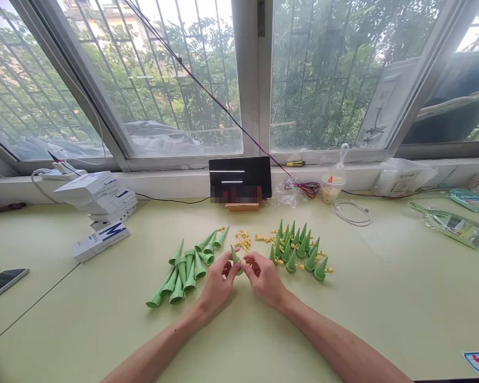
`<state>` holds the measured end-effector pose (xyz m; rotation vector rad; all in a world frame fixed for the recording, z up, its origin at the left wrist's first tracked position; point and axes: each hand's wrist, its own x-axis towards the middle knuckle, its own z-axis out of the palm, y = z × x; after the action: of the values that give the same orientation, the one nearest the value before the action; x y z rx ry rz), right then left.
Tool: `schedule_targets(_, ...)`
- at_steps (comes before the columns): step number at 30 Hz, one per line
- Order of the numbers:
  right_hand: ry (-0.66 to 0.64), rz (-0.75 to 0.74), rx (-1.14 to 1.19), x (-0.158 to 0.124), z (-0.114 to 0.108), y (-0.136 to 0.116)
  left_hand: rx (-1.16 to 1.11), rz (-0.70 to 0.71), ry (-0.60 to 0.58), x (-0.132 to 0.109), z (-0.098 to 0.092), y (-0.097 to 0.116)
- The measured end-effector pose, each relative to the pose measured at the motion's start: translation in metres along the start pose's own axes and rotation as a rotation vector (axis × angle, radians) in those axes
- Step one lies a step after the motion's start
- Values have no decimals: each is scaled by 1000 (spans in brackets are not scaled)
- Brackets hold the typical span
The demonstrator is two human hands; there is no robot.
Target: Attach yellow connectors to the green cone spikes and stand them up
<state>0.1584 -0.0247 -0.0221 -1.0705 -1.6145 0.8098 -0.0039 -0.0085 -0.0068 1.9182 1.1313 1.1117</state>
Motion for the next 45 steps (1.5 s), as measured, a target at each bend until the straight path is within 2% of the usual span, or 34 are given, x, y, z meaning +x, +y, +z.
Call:
schedule_targets(10, -17, -68, -55, 1, 1, 5, -4, -16, 23, 1, -1, 2)
schedule_targets(23, -16, -150, -204, 3, -3, 8, -46, -2, -47, 0, -3, 5)
schedule_targets(45, -2, -84, -376, 4, -9, 4, -190, 51, -110, -2, -3, 4)
